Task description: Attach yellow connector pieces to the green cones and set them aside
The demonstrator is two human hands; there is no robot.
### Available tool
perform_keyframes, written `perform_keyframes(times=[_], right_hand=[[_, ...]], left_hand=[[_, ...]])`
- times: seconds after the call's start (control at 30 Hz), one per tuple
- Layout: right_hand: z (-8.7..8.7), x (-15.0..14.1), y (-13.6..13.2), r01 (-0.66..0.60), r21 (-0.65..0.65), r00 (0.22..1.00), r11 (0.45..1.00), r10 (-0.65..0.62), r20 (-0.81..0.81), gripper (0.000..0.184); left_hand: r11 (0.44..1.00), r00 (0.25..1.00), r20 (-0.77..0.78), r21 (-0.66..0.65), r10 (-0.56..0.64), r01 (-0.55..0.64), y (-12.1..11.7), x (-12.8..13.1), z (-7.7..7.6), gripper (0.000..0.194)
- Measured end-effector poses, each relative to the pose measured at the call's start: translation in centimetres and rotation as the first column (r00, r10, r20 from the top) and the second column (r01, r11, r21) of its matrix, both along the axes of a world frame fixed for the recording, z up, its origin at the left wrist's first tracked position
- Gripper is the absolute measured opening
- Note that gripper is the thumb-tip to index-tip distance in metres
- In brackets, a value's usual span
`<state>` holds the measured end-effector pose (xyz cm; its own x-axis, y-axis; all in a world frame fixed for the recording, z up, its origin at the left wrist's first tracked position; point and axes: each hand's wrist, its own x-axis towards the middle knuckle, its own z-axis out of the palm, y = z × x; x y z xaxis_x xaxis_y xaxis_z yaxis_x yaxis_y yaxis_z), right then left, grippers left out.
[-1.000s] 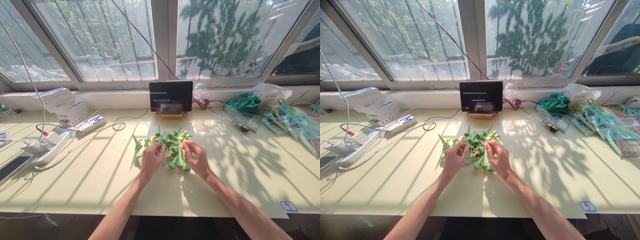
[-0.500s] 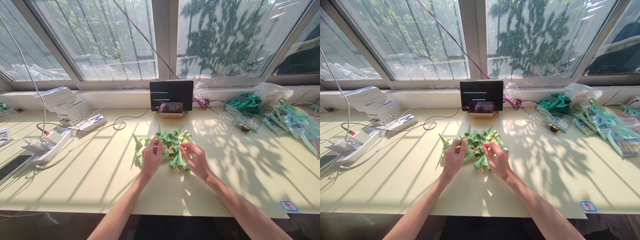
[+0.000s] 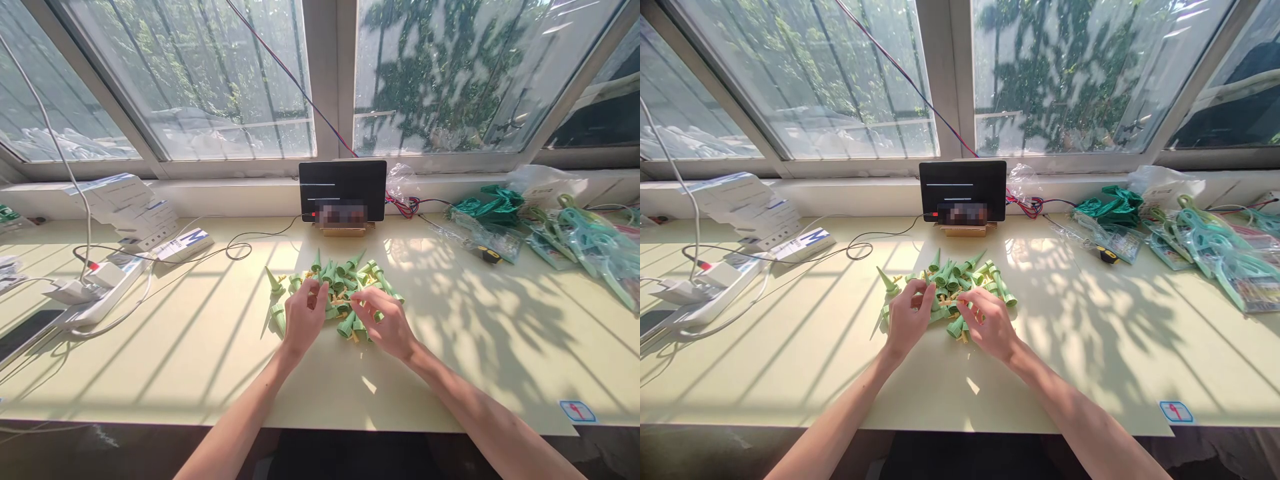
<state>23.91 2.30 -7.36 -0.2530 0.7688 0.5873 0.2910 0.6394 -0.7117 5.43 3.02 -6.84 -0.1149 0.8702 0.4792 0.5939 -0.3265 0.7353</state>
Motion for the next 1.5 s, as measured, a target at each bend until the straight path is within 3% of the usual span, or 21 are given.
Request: perform_keyframes(times=[0.57,1.13,1.5], right_hand=[[-0.26,0.03,0.18,-0.005,0.03,1.0,1.0,0.004,0.02,0.014],[-0.37,-0.24,-0.06,-0.045,0.017,0.997,0.999,0.044,0.062,0.013],[-0.71,-0.25,0.2,-0.006,-0.002,0.999,1.0,0.006,0.043,0.018]], left_hand=[[1.0,1.0,0.024,0.003,0.009,-0.009,-0.26,0.23,0.19,0.022],[0.995,0.994,0.057,0.044,-0.092,0.09,-0.5,0.37,-0.09,0.021],[0.977,0.965,0.179,-0.059,-0.192,0.205,-0.4,0.25,-0.1,0.021]])
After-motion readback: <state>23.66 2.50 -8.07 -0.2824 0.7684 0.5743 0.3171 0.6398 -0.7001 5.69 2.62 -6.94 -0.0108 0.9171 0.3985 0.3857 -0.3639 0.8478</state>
